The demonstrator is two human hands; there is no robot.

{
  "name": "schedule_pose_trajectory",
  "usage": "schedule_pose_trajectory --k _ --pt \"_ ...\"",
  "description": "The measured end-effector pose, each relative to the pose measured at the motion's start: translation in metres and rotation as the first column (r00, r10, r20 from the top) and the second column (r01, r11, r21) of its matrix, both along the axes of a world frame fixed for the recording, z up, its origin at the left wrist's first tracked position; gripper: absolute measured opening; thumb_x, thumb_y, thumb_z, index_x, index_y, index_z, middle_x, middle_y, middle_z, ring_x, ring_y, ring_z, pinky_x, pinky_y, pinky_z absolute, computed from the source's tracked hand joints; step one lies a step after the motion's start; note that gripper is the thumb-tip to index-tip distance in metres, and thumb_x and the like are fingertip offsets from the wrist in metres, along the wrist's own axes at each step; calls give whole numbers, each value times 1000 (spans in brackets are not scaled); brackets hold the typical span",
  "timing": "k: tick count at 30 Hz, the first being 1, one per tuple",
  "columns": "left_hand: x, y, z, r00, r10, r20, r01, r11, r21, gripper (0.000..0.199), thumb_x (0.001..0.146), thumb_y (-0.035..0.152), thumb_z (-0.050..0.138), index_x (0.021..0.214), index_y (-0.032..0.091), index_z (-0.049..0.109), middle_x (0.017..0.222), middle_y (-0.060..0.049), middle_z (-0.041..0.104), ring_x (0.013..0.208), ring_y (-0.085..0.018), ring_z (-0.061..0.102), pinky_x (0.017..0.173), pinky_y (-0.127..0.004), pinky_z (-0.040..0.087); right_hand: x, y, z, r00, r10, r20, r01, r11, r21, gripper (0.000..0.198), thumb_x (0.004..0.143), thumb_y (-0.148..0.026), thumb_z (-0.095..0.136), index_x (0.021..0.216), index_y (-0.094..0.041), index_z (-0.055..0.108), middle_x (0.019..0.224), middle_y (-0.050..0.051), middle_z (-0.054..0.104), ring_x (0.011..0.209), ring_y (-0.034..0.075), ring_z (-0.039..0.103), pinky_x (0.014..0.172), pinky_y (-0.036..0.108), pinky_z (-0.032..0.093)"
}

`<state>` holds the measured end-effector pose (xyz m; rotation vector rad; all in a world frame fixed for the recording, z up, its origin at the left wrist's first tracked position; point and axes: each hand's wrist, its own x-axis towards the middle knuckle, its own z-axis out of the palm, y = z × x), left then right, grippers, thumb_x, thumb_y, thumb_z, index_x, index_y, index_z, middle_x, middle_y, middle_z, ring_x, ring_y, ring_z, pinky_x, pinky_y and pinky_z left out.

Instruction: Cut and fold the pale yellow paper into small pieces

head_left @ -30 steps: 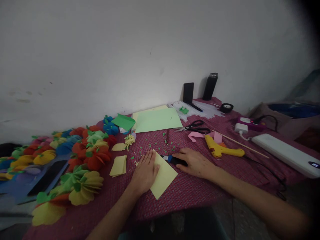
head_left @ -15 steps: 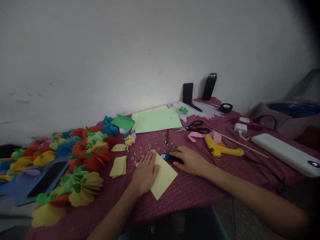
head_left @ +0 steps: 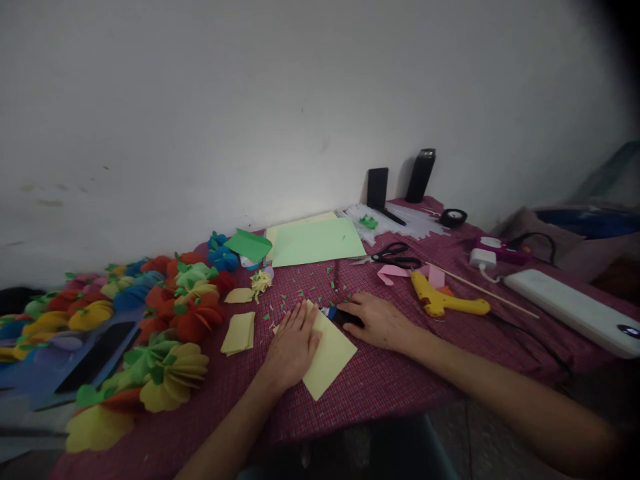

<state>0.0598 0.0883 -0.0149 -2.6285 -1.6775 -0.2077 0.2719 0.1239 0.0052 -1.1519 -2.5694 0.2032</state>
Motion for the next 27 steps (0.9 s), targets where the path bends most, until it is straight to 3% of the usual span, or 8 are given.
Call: schedule_pose_trajectory --k 27 --pt "-1 0 -1 1000 -20 6 20 1000 -7 49 86 36 23 131 20 14 138 -5 17 126 -19 11 101 -39 18 -10 6 -5 1000 -15 -21 15 1000 7 34 77 -33 45 108 -19 51 88 7 53 86 19 46 76 32 35"
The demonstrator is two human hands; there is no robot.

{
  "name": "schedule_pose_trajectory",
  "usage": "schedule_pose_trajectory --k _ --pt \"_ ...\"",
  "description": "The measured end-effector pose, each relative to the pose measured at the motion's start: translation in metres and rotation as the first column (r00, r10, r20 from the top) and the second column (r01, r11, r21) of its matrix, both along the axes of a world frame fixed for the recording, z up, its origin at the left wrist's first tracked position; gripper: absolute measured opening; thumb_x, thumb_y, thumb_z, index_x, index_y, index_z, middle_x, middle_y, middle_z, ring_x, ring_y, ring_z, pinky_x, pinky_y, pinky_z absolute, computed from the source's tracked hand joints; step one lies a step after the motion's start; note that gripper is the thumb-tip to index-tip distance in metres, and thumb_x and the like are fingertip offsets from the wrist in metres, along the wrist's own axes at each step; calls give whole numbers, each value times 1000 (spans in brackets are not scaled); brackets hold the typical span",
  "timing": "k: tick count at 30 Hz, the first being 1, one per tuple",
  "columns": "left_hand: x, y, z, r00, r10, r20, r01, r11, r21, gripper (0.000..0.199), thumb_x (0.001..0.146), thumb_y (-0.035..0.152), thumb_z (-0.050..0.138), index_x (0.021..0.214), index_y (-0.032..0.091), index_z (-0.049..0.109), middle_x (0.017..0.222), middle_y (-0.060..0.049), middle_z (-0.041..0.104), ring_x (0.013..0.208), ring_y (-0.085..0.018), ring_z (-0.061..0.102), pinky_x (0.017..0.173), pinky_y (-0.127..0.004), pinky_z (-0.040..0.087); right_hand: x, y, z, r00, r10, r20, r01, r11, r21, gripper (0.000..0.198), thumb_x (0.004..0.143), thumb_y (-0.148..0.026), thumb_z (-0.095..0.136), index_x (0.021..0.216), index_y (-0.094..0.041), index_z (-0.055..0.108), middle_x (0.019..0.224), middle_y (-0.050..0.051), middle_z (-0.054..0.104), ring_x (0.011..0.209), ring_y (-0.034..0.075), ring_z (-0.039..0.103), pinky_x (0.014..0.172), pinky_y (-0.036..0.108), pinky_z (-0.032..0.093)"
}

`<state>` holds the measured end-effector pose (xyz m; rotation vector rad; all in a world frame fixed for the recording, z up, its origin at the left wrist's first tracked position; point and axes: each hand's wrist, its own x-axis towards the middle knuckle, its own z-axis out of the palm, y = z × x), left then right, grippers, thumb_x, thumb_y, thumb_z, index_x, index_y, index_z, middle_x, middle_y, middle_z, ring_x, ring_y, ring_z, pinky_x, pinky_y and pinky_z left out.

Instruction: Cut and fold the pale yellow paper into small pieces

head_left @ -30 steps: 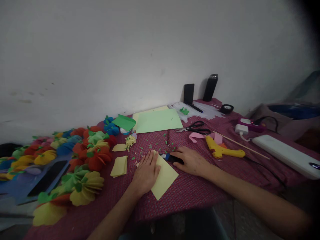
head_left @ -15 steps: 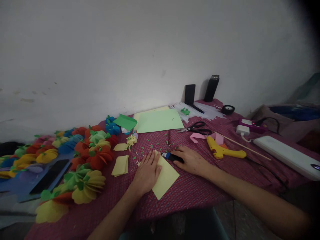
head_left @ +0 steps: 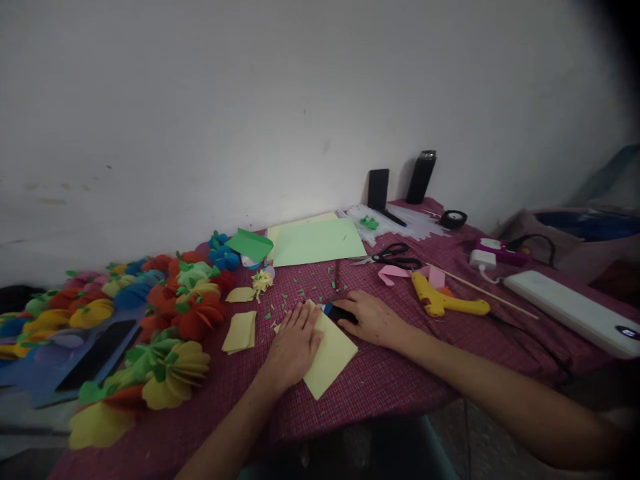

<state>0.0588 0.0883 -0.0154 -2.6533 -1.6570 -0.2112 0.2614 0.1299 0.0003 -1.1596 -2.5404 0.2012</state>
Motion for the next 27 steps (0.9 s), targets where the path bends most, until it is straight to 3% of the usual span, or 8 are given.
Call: schedule_pose_trajectory --k 10,21,27 --pt "-1 0 -2 1000 4 8 -4 1000 16 48 86 36 23 131 21 15 138 -4 19 126 -19 12 101 -39 18 10 -3 -2 998 -28 -50 27 1000 -10 33 76 -30 47 107 -19 52 88 7 52 85 18 47 77 30 36" --pt "-1 0 -1 1000 -3 -2 3 1000 15 49 86 36 23 132 21 12 138 -4 15 126 -18 11 101 -38 18 -2 1 0 999 -12 -31 13 1000 12 34 77 -32 46 108 -19 52 89 7 54 87 19 47 77 32 36" --pt "-1 0 -2 1000 6 7 -6 1000 3 49 86 36 22 132 20 13 138 -5 18 126 -18 11 100 -38 17 15 -1 3 995 -62 -79 62 998 3 33 77 -30 46 109 -20 52 95 7 53 90 18 47 79 32 36"
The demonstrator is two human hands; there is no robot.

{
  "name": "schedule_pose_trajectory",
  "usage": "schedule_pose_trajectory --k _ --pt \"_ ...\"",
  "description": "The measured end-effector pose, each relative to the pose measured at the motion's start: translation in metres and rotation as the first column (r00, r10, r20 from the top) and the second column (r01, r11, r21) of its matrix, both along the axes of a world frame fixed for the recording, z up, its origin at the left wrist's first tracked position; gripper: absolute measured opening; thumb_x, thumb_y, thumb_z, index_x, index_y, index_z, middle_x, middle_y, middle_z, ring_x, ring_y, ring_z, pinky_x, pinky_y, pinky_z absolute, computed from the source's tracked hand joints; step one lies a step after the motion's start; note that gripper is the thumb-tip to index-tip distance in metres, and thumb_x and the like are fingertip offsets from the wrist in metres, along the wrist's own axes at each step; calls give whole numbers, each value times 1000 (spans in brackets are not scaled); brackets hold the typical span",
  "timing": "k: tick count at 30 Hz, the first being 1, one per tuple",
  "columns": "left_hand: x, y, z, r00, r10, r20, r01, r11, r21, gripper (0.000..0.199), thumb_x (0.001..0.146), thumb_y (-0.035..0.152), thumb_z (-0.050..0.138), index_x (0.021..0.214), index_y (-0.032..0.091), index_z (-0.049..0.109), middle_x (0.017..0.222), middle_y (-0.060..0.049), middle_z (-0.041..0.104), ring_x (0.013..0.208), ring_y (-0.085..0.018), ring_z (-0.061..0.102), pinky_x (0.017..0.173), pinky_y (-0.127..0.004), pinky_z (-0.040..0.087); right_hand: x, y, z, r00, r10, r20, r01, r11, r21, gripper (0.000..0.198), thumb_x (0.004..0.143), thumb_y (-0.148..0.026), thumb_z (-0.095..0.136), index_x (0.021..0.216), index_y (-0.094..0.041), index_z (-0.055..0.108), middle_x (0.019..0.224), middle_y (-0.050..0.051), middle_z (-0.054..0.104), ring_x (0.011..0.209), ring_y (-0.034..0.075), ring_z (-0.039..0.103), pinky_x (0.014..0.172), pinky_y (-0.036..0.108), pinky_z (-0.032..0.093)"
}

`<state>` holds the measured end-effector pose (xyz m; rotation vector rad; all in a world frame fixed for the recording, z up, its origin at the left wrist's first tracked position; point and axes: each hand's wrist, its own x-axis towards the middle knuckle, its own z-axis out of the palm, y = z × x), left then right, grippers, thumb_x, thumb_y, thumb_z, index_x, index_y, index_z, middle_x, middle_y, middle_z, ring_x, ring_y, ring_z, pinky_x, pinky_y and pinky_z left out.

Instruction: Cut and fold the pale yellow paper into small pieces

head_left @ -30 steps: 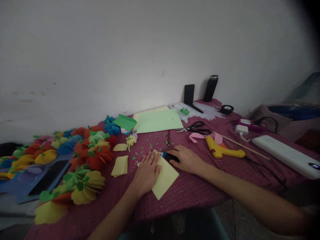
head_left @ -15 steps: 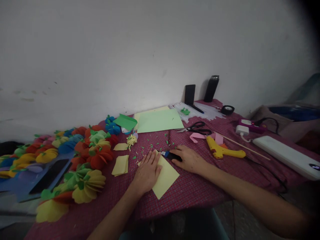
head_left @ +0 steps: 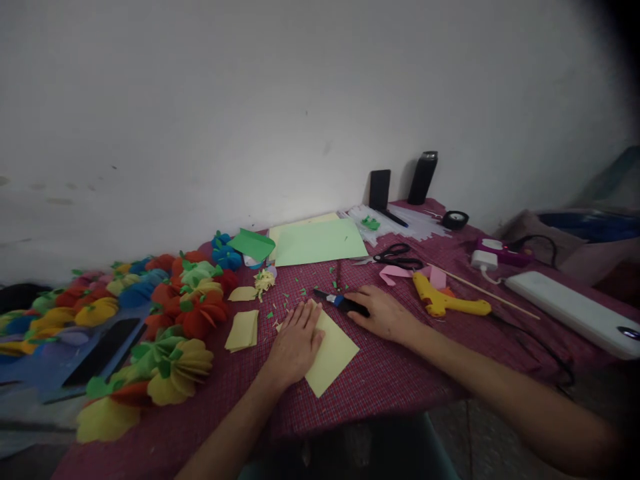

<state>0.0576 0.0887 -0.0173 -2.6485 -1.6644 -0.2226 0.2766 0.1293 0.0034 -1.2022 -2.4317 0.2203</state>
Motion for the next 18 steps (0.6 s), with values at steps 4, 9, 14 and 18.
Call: schedule_pose_trajectory --k 4,9,14,18 --pt "0 -1 1 1000 0 31 0 1000 -8 50 86 35 24 132 20 14 138 -6 17 126 -19 12 100 -38 16 10 -6 13 1000 -27 3 27 1000 13 35 78 -33 45 111 -22 50 96 7 53 89 18 47 79 31 37" --pt "2 -2 8 989 15 147 -16 1000 2 51 85 35 28 131 19 15 137 -8 19 125 -18 15 99 -37 19 4 -4 25 994 -95 61 94 995 31 37 77 -37 45 109 -21 51 93 7 54 90 20 48 79 32 36" --pt "-8 5 20 926 115 360 -164 980 110 41 85 28 29 125 19 30 127 -8 39 117 -18 33 96 -37 26 -19 10 26 985 -129 116 124 991 51 38 76 -38 46 109 -19 50 96 8 55 93 21 47 80 32 34" --pt "-23 11 24 830 190 524 -330 926 186 38 83 24 34 120 16 38 117 -9 49 107 -20 44 90 -36 34 -45 24 25 982 -120 145 115 993 40 38 76 -39 47 108 -19 50 96 8 55 92 21 47 79 31 34"
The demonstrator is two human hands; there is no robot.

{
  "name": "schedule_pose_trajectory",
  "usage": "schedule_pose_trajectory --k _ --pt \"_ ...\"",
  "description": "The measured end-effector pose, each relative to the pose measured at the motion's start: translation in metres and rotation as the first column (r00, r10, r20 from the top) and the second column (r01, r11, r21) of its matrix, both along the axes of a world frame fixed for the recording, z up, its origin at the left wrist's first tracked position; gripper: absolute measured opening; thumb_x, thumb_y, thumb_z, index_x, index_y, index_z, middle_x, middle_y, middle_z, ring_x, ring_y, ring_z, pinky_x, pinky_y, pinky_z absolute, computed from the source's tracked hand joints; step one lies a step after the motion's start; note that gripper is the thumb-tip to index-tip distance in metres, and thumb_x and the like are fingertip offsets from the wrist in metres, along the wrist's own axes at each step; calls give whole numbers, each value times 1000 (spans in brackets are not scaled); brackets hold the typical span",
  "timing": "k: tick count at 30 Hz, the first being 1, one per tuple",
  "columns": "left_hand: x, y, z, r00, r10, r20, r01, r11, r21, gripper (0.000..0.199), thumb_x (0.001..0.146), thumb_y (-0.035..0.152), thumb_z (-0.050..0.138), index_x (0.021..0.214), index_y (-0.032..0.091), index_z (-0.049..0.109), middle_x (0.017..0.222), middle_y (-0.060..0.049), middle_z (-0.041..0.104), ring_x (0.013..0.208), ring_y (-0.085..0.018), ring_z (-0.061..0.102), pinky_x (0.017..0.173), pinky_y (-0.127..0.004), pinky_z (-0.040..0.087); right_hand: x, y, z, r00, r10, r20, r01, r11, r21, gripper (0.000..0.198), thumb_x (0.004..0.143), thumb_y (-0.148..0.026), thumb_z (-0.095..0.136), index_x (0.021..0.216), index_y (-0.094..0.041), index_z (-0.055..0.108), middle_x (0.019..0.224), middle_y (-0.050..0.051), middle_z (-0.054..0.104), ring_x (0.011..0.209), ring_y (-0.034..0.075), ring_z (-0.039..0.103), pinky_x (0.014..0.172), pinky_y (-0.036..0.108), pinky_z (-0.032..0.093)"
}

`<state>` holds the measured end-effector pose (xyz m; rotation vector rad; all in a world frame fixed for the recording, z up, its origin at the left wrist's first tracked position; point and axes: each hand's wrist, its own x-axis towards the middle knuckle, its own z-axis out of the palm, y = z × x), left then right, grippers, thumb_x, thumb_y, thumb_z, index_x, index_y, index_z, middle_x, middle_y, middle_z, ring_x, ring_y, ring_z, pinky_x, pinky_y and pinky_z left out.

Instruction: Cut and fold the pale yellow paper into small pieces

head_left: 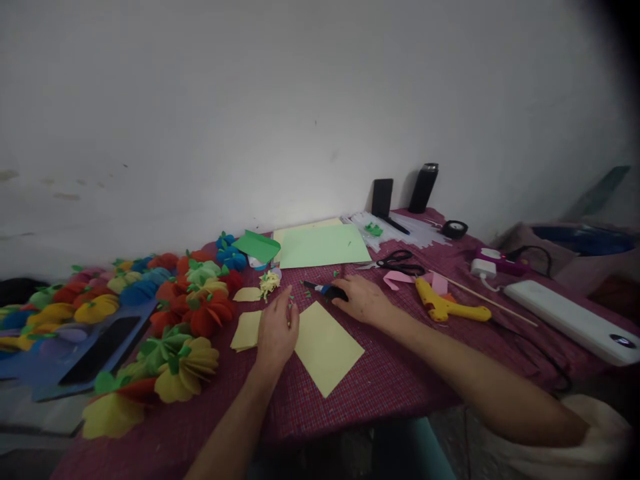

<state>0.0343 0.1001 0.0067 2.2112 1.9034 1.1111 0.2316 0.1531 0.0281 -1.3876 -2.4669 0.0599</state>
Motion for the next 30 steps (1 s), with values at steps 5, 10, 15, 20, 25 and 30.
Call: schedule_pose_trajectory --k 5,10,15,20,25,30 --pt "-8 1 0 986 12 167 -21 998 54 38 83 17 33 120 16 36 115 -9 50 105 -19 47 89 -34 36 -32 17 -5 998 -32 54 33 999 -16 35 75 -39 47 102 -18 53 94 9 55 91 22 47 78 31 34" --pt "-8 1 4 959 49 278 -71 995 69 43 81 11 33 123 20 31 110 -7 53 99 -17 51 85 -33 39 -49 30 -7 998 -40 48 39 999 9 32 75 -35 49 100 -17 54 95 11 55 93 23 46 80 33 33" --pt "-11 0 12 925 68 373 -104 992 77 46 78 9 33 122 22 30 102 -5 56 81 -14 57 74 -29 43 -42 23 -2 999 -27 -27 28 1000 11 31 78 -33 44 105 -18 50 98 9 56 92 20 48 77 29 34" --pt "-14 4 2 832 120 541 -93 993 -78 46 76 10 33 120 24 30 89 -2 57 53 -8 56 50 -20 44 -21 7 -6 987 52 -155 -90 964 -249 27 76 -35 45 96 -20 56 78 3 63 69 14 57 58 22 38" --pt "-12 7 -17 854 143 501 55 932 -359 40 76 15 33 116 23 32 69 3 55 36 -5 48 37 -15 36 -12 6 -11 952 -58 -299 -85 892 -444 27 75 -36 45 89 -17 59 68 3 63 61 13 58 51 20 39" --pt "-8 3 -18 918 96 385 100 883 -458 38 77 13 33 114 22 34 68 3 55 37 -5 49 38 -13 35 -19 6 -21 860 -164 -482 -222 731 -645 32 73 -35 49 97 -14 54 71 4 62 55 10 56 45 18 41"
